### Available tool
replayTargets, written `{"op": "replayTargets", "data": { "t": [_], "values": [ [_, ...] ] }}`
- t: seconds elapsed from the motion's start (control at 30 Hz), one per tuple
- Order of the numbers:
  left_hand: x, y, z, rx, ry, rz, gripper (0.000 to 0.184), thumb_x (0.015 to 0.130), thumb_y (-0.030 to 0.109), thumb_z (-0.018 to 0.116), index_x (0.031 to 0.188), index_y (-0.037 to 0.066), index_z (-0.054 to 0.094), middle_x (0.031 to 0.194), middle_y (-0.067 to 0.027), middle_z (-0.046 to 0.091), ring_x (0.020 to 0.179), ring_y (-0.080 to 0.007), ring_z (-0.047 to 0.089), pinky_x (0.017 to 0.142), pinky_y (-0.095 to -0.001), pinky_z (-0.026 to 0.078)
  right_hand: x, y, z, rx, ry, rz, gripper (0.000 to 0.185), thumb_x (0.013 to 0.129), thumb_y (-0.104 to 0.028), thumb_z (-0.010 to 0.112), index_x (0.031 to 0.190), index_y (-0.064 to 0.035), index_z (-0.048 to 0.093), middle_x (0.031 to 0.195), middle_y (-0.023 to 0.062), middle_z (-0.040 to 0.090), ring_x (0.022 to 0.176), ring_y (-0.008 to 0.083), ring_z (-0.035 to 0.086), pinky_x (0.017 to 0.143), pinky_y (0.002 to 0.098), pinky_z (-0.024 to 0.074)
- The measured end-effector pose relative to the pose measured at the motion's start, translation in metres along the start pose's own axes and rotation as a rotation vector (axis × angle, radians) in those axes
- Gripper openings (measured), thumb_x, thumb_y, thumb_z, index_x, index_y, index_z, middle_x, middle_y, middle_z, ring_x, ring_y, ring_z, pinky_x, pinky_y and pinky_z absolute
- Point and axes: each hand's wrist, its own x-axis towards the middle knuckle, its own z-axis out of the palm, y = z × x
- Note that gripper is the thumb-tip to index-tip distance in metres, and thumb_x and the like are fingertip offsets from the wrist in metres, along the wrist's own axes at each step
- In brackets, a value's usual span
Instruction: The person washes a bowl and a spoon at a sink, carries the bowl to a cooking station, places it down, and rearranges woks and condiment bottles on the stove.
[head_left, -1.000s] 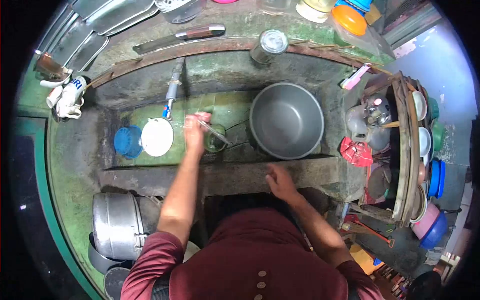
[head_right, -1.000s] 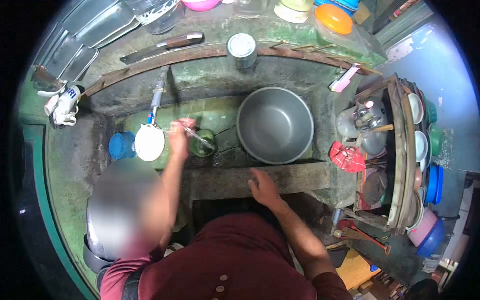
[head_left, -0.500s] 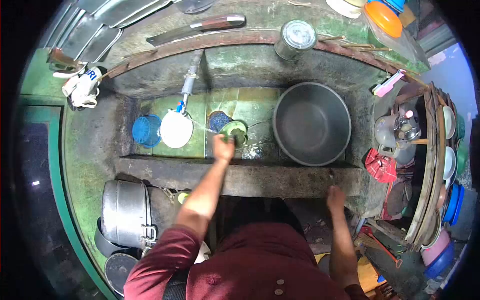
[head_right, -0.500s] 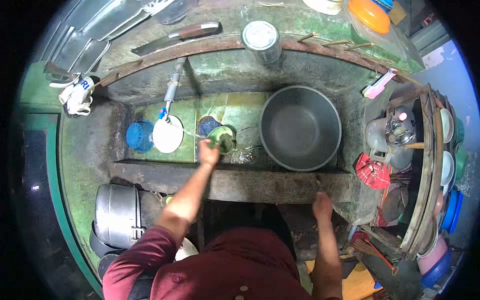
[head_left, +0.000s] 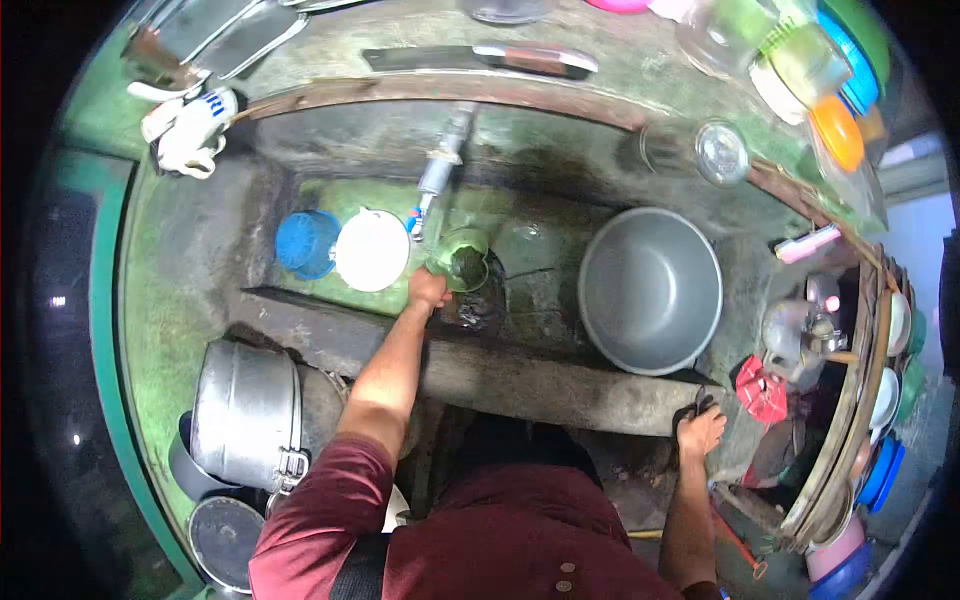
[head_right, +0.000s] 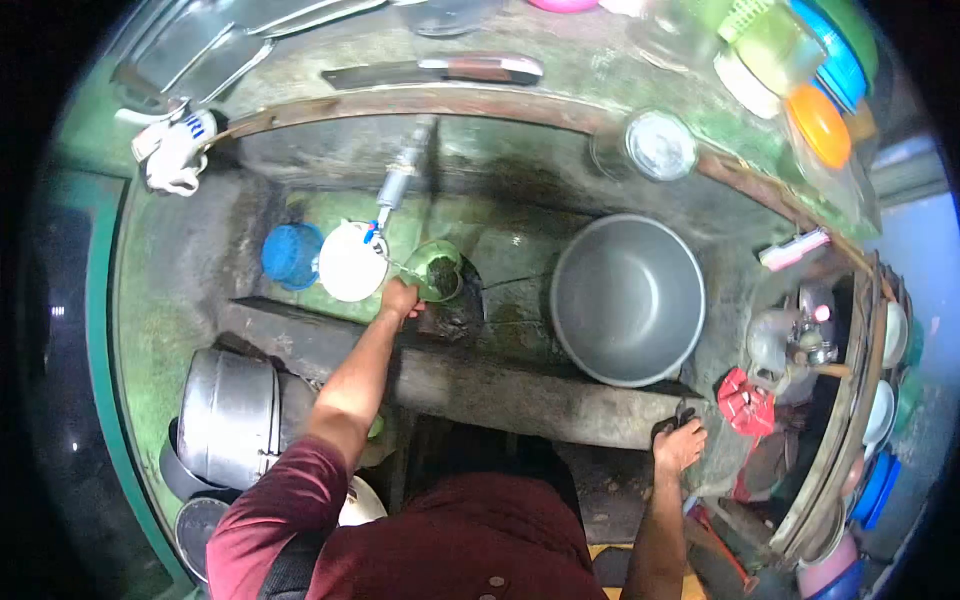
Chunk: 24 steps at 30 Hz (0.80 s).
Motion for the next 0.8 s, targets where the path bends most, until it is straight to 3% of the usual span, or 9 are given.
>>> {"op": "replayTargets", "data": {
  "t": [0.07, 0.17, 0.27, 0.33, 0.47, 0.57, 0.67, 0.73, 0.8],
  "values": [
    [-0.015, 0.014, -0.021, 0.069, 0.073, 0.205, 0.035, 0.084, 0.013, 0.049, 0.117, 0.002, 0.048, 0.067, -0.0107, 0.064, 0.052, -0.0164, 0.064, 0.037, -0.0292, 0.047, 0.006, -0.026, 0.002, 0.295, 0.149, -0.409, 0.040, 0.078, -0.010, 0.058, 0.115, 0.0022, 0.047, 0.106, 0.0241, 0.051, 0.103, 0.0417, 0.048, 0.089, 0.0469, 0.0404],
    [-0.034, 0.025, -0.032, 0.140, 0.140, 0.291, 0.046, 0.081, 0.017, 0.053, 0.123, -0.001, 0.043, 0.070, -0.0167, 0.064, 0.057, -0.0283, 0.064, 0.054, -0.0386, 0.053, -0.032, -0.156, -0.054, 0.793, -0.090, -0.823, 0.026, 0.080, -0.003, 0.052, 0.106, 0.0004, 0.055, 0.105, 0.0213, 0.055, 0.099, 0.0401, 0.051, 0.086, 0.0472, 0.0411],
    [-0.049, 0.023, -0.033, 0.270, 0.221, 0.314, 0.051, 0.078, 0.019, 0.054, 0.122, -0.004, 0.042, 0.079, -0.0251, 0.063, 0.076, -0.0431, 0.062, 0.077, -0.0481, 0.049, -0.090, -0.297, -0.094, 0.899, -0.321, -1.503, 0.031, 0.080, -0.002, 0.051, 0.110, -0.0020, 0.055, 0.107, 0.0197, 0.056, 0.100, 0.0377, 0.053, 0.087, 0.0435, 0.0436],
    [-0.072, 0.024, -0.028, 0.459, 0.396, 0.487, 0.050, 0.079, 0.018, 0.052, 0.123, -0.003, 0.042, 0.083, -0.0267, 0.063, 0.082, -0.0446, 0.061, 0.076, -0.0512, 0.049, -0.109, -0.377, -0.100, 0.548, -0.306, -1.788, 0.031, 0.082, -0.005, 0.050, 0.112, -0.0049, 0.057, 0.111, 0.0189, 0.056, 0.104, 0.0353, 0.053, 0.090, 0.0415, 0.0438],
    [-0.122, 0.050, -0.050, 0.357, 0.290, 0.381, 0.054, 0.080, 0.019, 0.051, 0.129, -0.001, 0.038, 0.085, -0.0281, 0.062, 0.081, -0.0468, 0.060, 0.074, -0.0523, 0.049, -0.124, -0.450, -0.089, -0.195, -0.021, -1.803, 0.031, 0.084, -0.009, 0.047, 0.113, -0.0077, 0.059, 0.111, 0.0175, 0.057, 0.106, 0.0330, 0.054, 0.092, 0.0409, 0.0434],
    [-0.124, 0.053, -0.057, 0.288, 0.339, 0.333, 0.053, 0.081, 0.020, 0.051, 0.128, -0.001, 0.041, 0.085, -0.0293, 0.061, 0.082, -0.0456, 0.060, 0.076, -0.0516, 0.049, -0.145, -0.480, -0.073, -0.091, -0.113, -1.761, 0.033, 0.081, -0.011, 0.054, 0.114, -0.0158, 0.060, 0.117, 0.0218, 0.057, 0.107, 0.0351, 0.056, 0.088, 0.0411, 0.0464],
    [-0.103, 0.026, -0.061, 0.222, 0.405, 0.373, 0.051, 0.079, 0.019, 0.052, 0.126, 0.001, 0.046, 0.086, -0.0273, 0.063, 0.082, -0.0430, 0.061, 0.077, -0.0518, 0.048, -0.151, -0.486, -0.090, -0.341, -0.579, -1.597, 0.035, 0.081, -0.019, 0.059, 0.115, -0.0115, 0.058, 0.112, 0.0241, 0.059, 0.103, 0.0352, 0.059, 0.086, 0.0418, 0.0473],
    [-0.097, 0.016, -0.075, 0.186, 0.308, 0.372, 0.049, 0.079, 0.019, 0.052, 0.125, 0.001, 0.048, 0.088, -0.0283, 0.062, 0.084, -0.0428, 0.061, 0.077, -0.0507, 0.049, -0.139, -0.487, -0.095, 0.154, -0.505, -1.763, 0.039, 0.081, -0.026, 0.063, 0.115, -0.0073, 0.056, 0.103, 0.0236, 0.063, 0.090, 0.0324, 0.064, 0.077, 0.0403, 0.0505],
    [-0.090, 0.021, -0.082, 0.253, 0.266, 0.331, 0.042, 0.079, 0.018, 0.054, 0.117, -0.001, 0.052, 0.089, -0.0288, 0.062, 0.086, -0.0430, 0.061, 0.078, -0.0499, 0.049, -0.157, -0.472, -0.119, 0.510, -0.899, -1.319, 0.037, 0.083, -0.031, 0.065, 0.110, -0.0066, 0.057, 0.095, 0.0110, 0.064, 0.064, 0.0188, 0.062, 0.052, 0.0343, 0.0524]
  ]
}}
